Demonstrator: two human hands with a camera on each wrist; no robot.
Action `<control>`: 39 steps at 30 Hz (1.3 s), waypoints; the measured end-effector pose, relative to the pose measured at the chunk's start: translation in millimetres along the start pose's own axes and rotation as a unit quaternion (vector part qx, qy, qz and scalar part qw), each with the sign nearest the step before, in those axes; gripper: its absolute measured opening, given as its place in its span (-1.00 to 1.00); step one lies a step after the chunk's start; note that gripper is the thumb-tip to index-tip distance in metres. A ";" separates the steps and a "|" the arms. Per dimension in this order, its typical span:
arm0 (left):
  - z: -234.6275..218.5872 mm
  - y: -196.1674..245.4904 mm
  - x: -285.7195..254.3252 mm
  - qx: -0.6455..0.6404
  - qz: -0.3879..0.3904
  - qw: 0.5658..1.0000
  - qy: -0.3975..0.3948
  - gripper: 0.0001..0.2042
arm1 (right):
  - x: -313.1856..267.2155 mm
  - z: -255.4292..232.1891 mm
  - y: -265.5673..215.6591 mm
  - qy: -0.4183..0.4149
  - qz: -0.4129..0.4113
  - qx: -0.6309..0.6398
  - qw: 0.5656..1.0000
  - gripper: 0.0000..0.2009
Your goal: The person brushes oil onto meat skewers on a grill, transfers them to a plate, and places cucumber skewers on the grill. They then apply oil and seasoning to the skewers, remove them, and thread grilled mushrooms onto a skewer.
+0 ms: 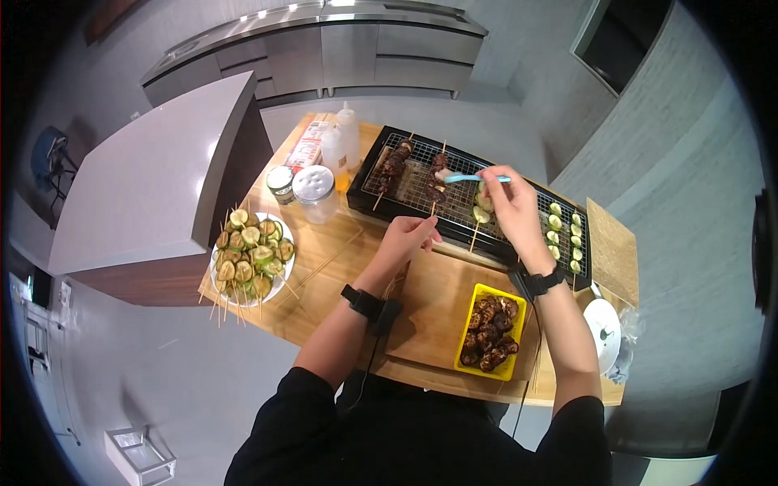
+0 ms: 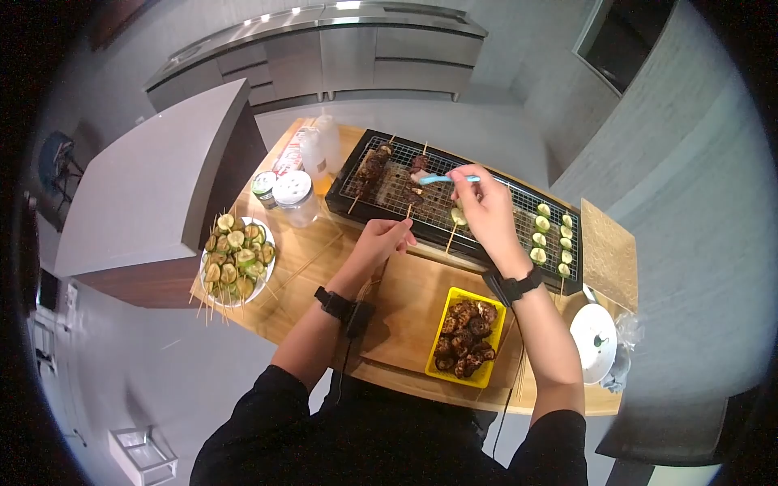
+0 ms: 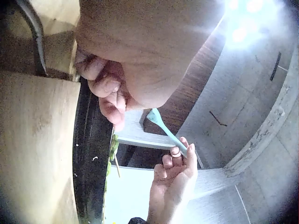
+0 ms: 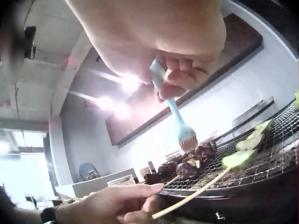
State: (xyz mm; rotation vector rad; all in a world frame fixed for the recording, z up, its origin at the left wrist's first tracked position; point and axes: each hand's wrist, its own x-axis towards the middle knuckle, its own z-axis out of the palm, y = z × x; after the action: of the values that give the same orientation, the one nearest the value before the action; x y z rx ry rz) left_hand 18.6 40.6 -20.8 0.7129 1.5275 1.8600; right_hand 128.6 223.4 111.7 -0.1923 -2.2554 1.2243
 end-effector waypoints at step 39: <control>0.1 3.1 -0.7 0.006 0.000 1.000 -0.002 -0.54 | 50.7 5.1 23.7 0.067 0.016 -0.027 0.997 -0.75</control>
State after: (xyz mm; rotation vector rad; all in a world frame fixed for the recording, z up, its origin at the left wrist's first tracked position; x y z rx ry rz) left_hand 18.7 39.8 -17.8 0.7219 1.5378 1.8500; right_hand 80.4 252.3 111.0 -0.3211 -2.1786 1.1330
